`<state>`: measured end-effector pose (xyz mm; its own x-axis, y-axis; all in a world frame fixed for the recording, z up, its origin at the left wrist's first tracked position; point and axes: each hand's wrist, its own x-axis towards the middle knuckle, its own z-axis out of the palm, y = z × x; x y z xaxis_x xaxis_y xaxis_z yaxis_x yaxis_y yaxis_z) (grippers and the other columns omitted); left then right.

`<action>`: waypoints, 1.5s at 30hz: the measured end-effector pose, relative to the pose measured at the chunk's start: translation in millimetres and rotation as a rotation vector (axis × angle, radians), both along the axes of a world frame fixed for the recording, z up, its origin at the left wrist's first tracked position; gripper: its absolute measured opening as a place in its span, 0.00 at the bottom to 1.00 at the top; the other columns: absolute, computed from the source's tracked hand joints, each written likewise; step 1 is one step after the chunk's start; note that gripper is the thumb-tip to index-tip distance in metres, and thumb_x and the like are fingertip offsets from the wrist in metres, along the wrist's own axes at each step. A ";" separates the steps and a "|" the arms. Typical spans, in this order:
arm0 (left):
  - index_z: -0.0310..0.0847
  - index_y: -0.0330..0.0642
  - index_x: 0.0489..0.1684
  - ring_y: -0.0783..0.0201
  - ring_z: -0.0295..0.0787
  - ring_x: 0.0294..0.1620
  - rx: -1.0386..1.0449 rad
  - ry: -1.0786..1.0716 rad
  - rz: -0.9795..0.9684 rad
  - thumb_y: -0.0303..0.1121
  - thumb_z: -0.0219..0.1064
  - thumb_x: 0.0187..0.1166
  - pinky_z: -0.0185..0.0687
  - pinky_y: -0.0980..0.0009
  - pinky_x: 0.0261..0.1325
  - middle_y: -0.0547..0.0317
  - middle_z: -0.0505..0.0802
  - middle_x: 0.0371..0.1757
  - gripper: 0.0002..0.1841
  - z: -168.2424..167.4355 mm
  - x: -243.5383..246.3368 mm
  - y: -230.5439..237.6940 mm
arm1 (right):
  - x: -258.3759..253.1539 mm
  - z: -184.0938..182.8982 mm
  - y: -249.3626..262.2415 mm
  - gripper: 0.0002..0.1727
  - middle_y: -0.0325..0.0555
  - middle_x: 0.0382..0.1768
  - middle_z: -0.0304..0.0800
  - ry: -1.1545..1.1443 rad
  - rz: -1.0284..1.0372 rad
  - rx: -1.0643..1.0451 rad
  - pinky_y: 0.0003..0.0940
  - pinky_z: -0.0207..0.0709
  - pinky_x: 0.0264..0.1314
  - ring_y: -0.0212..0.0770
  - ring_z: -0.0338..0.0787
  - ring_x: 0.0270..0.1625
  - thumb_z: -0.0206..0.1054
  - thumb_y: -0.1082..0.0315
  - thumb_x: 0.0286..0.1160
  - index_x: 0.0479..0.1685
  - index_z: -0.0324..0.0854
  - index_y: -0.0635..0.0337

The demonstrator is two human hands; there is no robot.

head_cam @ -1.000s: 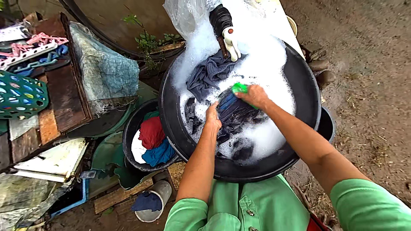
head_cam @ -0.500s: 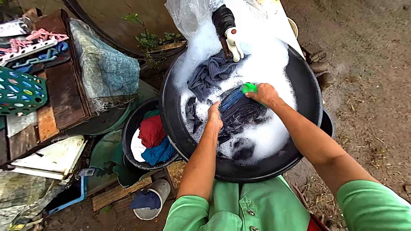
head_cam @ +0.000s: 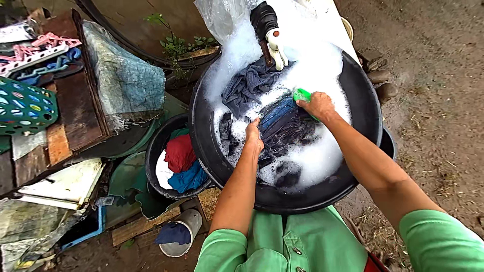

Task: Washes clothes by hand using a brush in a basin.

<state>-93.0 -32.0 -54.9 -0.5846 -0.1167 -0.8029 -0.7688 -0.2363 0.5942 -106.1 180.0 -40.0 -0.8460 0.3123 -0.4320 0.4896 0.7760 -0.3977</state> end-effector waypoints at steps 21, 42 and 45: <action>0.65 0.40 0.84 0.45 0.67 0.83 -0.012 -0.007 -0.008 0.47 0.58 0.90 0.66 0.38 0.78 0.41 0.73 0.83 0.29 -5.7 0.9 -2.3 | 9.7 -4.4 -53.8 0.34 0.73 0.50 0.89 -0.035 0.317 -0.058 0.75 0.77 0.57 0.73 0.89 0.59 0.67 0.41 0.81 0.48 0.85 0.73; 0.67 0.40 0.82 0.45 0.71 0.80 -0.011 0.013 -0.063 0.47 0.55 0.92 0.68 0.41 0.76 0.41 0.76 0.80 0.27 -0.9 1.2 -1.2 | 12.3 11.3 -38.7 0.34 0.76 0.49 0.89 0.058 0.106 -0.071 0.74 0.77 0.59 0.74 0.89 0.58 0.70 0.44 0.80 0.47 0.85 0.77; 0.70 0.38 0.78 0.46 0.75 0.75 -0.042 0.028 -0.063 0.46 0.55 0.91 0.71 0.43 0.73 0.41 0.79 0.76 0.25 1.0 2.5 -3.2 | 36.1 1.6 -74.9 0.32 0.69 0.40 0.89 0.083 0.311 -0.154 0.71 0.79 0.50 0.70 0.90 0.49 0.71 0.43 0.79 0.42 0.86 0.72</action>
<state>-90.4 -35.1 -53.9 -0.6139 -0.1122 -0.7814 -0.7644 -0.1628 0.6239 -70.1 105.1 -38.3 -0.9245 -0.0296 -0.3800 0.2003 0.8106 -0.5503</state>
